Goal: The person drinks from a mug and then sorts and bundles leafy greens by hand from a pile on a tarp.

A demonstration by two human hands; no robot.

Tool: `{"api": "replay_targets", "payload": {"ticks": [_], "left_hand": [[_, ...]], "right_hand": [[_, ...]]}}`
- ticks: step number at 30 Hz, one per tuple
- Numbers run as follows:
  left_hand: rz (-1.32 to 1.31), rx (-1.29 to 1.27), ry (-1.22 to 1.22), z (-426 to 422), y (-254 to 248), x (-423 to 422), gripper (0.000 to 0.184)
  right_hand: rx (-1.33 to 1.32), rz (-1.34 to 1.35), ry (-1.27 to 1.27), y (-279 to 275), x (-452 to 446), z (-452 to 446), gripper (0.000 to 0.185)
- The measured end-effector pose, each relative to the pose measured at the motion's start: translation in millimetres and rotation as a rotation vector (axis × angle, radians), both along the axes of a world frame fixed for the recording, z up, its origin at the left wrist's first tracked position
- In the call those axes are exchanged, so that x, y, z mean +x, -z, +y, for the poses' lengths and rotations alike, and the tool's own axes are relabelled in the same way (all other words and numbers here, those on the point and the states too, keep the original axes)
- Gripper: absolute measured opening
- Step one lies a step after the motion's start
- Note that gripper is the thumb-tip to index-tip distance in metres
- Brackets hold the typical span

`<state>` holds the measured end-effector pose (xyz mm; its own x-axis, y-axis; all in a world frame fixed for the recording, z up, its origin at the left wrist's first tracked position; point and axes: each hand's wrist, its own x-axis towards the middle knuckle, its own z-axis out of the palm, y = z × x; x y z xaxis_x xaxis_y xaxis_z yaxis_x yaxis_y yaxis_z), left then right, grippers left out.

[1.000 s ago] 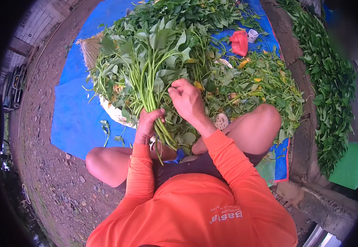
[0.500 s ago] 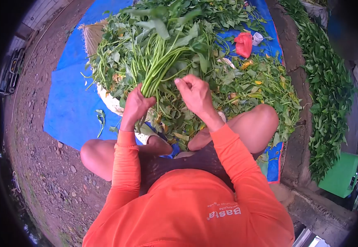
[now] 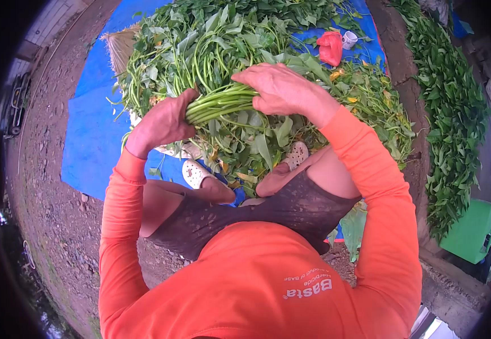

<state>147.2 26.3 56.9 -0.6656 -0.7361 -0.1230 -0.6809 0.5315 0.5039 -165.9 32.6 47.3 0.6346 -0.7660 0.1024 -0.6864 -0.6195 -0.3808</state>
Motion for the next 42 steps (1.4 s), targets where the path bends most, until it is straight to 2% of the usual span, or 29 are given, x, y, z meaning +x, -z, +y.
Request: {"api": "replay_targets", "payload": {"ticks": [2, 6, 9, 10, 13, 14, 17, 18, 21, 22, 24, 27, 29, 30, 33, 34, 35, 37, 39, 42], "left_hand": [[-0.043, 0.051, 0.005, 3.9, -9.8, -6.3, 0.057], [-0.039, 0.061, 0.057, 5.1, -10.8, -12.8, 0.055], [0.009, 0.071, 0.029, 7.7, -18.2, -17.2, 0.052], [0.060, 0.070, 0.004, 12.7, -21.1, -18.1, 0.051], [0.054, 0.030, -0.001, 15.0, -19.5, -17.0, 0.045], [0.028, 0.006, 0.010, 13.0, -18.7, -17.2, 0.043], [-0.030, 0.121, 0.006, 10.7, -19.7, -20.6, 0.036], [-0.008, 0.155, 0.005, 11.4, -21.2, -22.6, 0.034], [0.031, 0.414, 0.022, 17.2, -34.5, -26.3, 0.038], [0.008, 0.407, 0.004, 17.1, -24.7, -24.7, 0.042], [0.171, -0.105, 0.021, 26.2, 7.5, -21.2, 0.044], [0.256, -0.230, -0.111, 41.6, 18.9, -37.5, 0.047], [0.145, 0.155, -0.278, 45.2, 38.0, -50.3, 0.044], [0.325, 0.302, -0.366, 42.6, 51.6, -53.0, 0.038], [0.583, 0.526, -0.680, 35.5, 81.7, -51.7, 0.029], [0.727, 0.556, -0.747, 39.0, 65.6, -48.6, 0.022], [0.838, 0.552, -0.880, 39.2, 66.9, -42.9, 0.016], [0.994, 0.573, -1.070, 33.4, 91.9, -16.9, 0.014], [1.111, 0.540, -1.211, 30.6, 101.9, -2.0, 0.013], [1.188, 0.532, -1.336, 28.2, 129.9, 17.1, 0.016]], "right_hand": [[-0.085, -0.128, -0.021, 7.7, 3.2, 4.8, 0.054], [0.110, -0.053, -0.072, 9.1, 13.5, 2.5, 0.052], [0.151, -0.166, -0.055, 18.4, 9.0, -5.1, 0.047], [0.374, -0.048, 0.026, -12.4, 13.5, 0.0, 0.045], [0.388, -0.067, -0.044, -8.1, 8.3, -6.8, 0.048], [0.407, -0.107, -0.063, -6.6, 8.1, -7.1, 0.060], [-0.296, -0.114, -0.081, -9.7, 21.3, 19.7, 0.074], [-0.307, -0.181, -0.083, -8.2, 32.4, 28.5, 0.079], [-0.164, -0.193, -0.060, 16.3, 48.0, 36.7, 0.056], [0.145, -0.137, 0.024, 16.0, 50.3, 34.7, 0.042], [0.108, -0.065, -0.032, 19.9, 49.1, 26.1, 0.038], [0.043, 0.072, -0.115, 12.9, 49.4, 15.1, 0.032], [-0.001, 0.206, -0.182, 4.6, 52.6, 0.5, 0.030], [-0.001, 0.231, -0.196, 5.6, 52.9, -4.0, 0.038], [-0.610, 0.036, 0.015, 11.1, 61.9, 0.9, 0.050], [-0.480, -0.109, 0.054, 2.8, 68.3, 5.8, 0.059], [-0.424, -0.316, 0.142, 3.5, 74.5, 8.5, 0.047], [0.079, -0.635, 0.442, 34.3, 79.9, 2.0, 0.032], [0.248, -0.618, 0.576, 95.5, 86.4, -28.4, 0.021], [0.319, -0.535, 0.641, 187.7, 118.3, -58.3, 0.024]]}}
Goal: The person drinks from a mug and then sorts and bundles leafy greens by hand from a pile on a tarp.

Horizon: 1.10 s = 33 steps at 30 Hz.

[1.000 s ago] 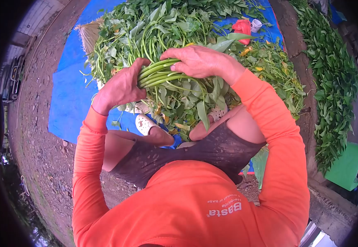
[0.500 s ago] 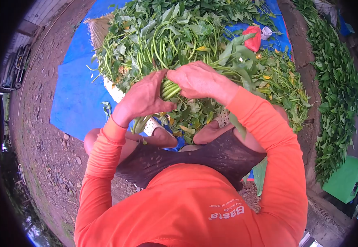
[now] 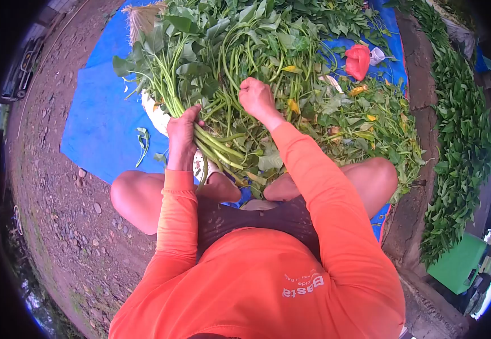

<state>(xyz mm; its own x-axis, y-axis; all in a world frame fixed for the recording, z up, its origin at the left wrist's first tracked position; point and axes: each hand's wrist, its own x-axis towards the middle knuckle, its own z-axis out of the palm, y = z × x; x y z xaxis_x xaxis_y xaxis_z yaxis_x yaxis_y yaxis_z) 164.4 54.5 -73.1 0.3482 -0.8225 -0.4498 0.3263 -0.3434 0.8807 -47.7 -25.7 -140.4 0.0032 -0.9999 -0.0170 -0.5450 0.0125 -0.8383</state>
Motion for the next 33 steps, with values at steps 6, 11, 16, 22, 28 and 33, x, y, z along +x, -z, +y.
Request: {"api": "replay_targets", "payload": {"ticks": [6, 11, 16, 22, 28, 33], "left_hand": [[0.193, 0.052, -0.177, 2.3, 4.2, -8.0, 0.025], [0.121, 0.062, -0.159, -3.8, 28.3, 10.0, 0.030], [0.116, 0.074, -0.096, -3.3, 25.5, 3.1, 0.035], [0.096, 0.029, -0.073, -2.9, 25.6, -10.2, 0.030], [0.153, -0.030, -0.028, 2.7, 32.1, -28.1, 0.029], [0.408, -0.132, 0.056, 11.2, 44.8, -31.0, 0.041]], "right_hand": [[0.161, 0.118, 0.079, 31.1, 31.6, -14.0, 0.034], [0.084, -0.270, 0.020, -17.5, -10.2, -15.1, 0.024], [0.236, -0.748, -0.062, -118.1, -62.2, 1.6, 0.025], [-0.043, -0.620, -0.121, -176.8, -74.9, 32.3, 0.027], [-0.346, -0.078, -0.191, -167.6, -17.7, 52.0, 0.024], [0.029, -0.043, -0.266, -68.3, 19.7, 82.7, 0.024]]}}
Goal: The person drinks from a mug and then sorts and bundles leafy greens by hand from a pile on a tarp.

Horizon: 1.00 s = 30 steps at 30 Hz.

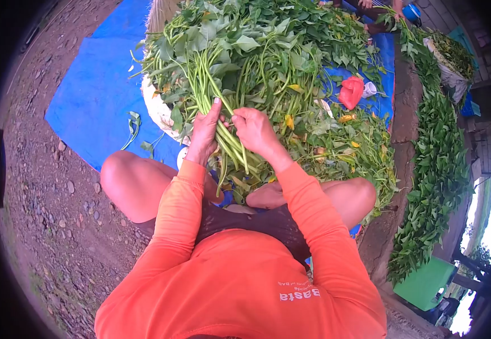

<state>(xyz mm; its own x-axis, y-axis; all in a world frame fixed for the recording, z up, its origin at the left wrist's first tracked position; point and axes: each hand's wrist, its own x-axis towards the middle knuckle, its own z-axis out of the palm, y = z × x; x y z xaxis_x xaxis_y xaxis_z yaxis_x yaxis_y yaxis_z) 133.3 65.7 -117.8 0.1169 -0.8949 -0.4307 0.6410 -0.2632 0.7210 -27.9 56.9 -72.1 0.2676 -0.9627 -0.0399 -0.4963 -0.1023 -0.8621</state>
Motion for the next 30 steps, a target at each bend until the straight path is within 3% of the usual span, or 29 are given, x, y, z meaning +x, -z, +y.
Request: {"api": "replay_targets", "payload": {"ticks": [4, 5, 9, 12, 16, 20, 21, 24, 27, 30], "left_hand": [[0.101, 0.020, -0.033, 4.4, 6.6, 5.6, 0.045], [0.090, -0.014, -0.061, 2.8, 10.8, 4.6, 0.037], [-0.067, -0.033, -0.141, 2.4, 6.5, 4.9, 0.017], [-0.214, -0.026, -0.205, 1.1, 4.3, 11.6, 0.015], [-0.261, 0.014, -0.333, -6.2, -11.9, 32.6, 0.014], [-0.392, -0.021, -0.446, -10.6, -28.8, 72.6, 0.021], [-0.400, -0.033, -0.447, -10.5, -31.2, 79.0, 0.021], [-0.419, -0.038, -0.420, -13.6, -34.5, 85.0, 0.021], [-0.412, -0.017, -0.383, -12.3, -45.1, 76.8, 0.023], [-0.392, -0.009, -0.364, -12.8, -40.3, 74.7, 0.026]], "right_hand": [[-0.024, 0.045, 0.007, -9.4, 11.3, 19.2, 0.022], [-0.186, 0.056, -0.004, 3.9, 14.6, 21.7, 0.021], [-0.344, 0.220, -0.093, -7.7, 27.5, 40.8, 0.018], [-0.373, 0.353, -0.072, -10.2, 26.2, 43.7, 0.019], [-0.454, 0.266, -0.115, -9.7, 20.9, 41.8, 0.021], [-0.190, 0.351, 0.044, 23.5, -4.5, 9.5, 0.018], [-0.207, 0.243, 0.098, 48.2, -9.6, -4.9, 0.021], [0.103, 0.180, 0.222, 66.8, 7.3, -43.7, 0.026], [0.004, 0.337, 0.372, 98.3, 40.1, -69.7, 0.030], [0.128, 0.053, 0.324, 122.4, 41.5, -89.5, 0.032]]}}
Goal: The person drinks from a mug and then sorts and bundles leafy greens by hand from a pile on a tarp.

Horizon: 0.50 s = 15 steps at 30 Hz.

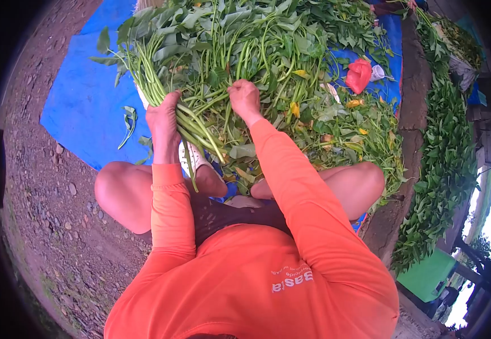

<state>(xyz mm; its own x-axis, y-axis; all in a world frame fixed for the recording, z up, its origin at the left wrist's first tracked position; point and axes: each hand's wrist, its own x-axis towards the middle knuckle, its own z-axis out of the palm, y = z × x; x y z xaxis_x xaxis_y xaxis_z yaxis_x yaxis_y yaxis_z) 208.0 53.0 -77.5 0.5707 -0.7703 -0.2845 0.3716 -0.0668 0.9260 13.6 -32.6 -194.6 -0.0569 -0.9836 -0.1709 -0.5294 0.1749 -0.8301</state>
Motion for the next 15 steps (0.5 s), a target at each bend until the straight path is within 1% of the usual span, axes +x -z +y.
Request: {"api": "replay_targets", "payload": {"ticks": [1, 4, 5, 6, 8, 11, 12, 14, 15], "left_hand": [[0.013, 0.021, 0.012, 0.9, -2.9, 1.1, 0.029], [0.024, 0.014, 0.000, -0.6, 0.0, 2.8, 0.028], [0.026, 0.031, 0.011, -1.7, 4.2, 2.9, 0.026], [0.056, 0.024, 0.032, -1.9, 8.7, 0.2, 0.025], [0.107, 0.003, 0.074, -3.1, 9.7, -7.6, 0.023], [0.140, 0.013, 0.126, -2.4, 10.8, -19.4, 0.022], [0.147, 0.019, 0.141, -1.3, 12.2, -23.2, 0.022], [0.143, 0.027, 0.170, -0.3, 12.1, -29.5, 0.023], [0.142, 0.032, 0.176, -0.4, 12.1, -32.2, 0.023]], "right_hand": [[-0.040, -0.016, -0.005, -3.8, -5.3, -1.9, 0.032], [0.199, -0.571, 0.112, -48.9, -34.4, 4.5, 0.025], [0.296, -0.774, 0.177, -80.0, -43.5, 14.1, 0.016], [0.318, -0.942, 0.191, -82.3, -59.5, 15.5, 0.019], [0.325, -1.080, 0.227, -97.2, -82.0, 22.9, 0.018], [0.506, -1.272, 0.334, -88.5, -112.5, 20.3, 0.019], [0.458, -1.213, 0.400, -81.5, -117.9, 22.0, 0.019], [0.363, -1.093, 0.525, -84.6, -114.3, 26.6, 0.024], [0.333, -1.033, 0.608, -86.9, -113.6, 28.6, 0.035]]}}
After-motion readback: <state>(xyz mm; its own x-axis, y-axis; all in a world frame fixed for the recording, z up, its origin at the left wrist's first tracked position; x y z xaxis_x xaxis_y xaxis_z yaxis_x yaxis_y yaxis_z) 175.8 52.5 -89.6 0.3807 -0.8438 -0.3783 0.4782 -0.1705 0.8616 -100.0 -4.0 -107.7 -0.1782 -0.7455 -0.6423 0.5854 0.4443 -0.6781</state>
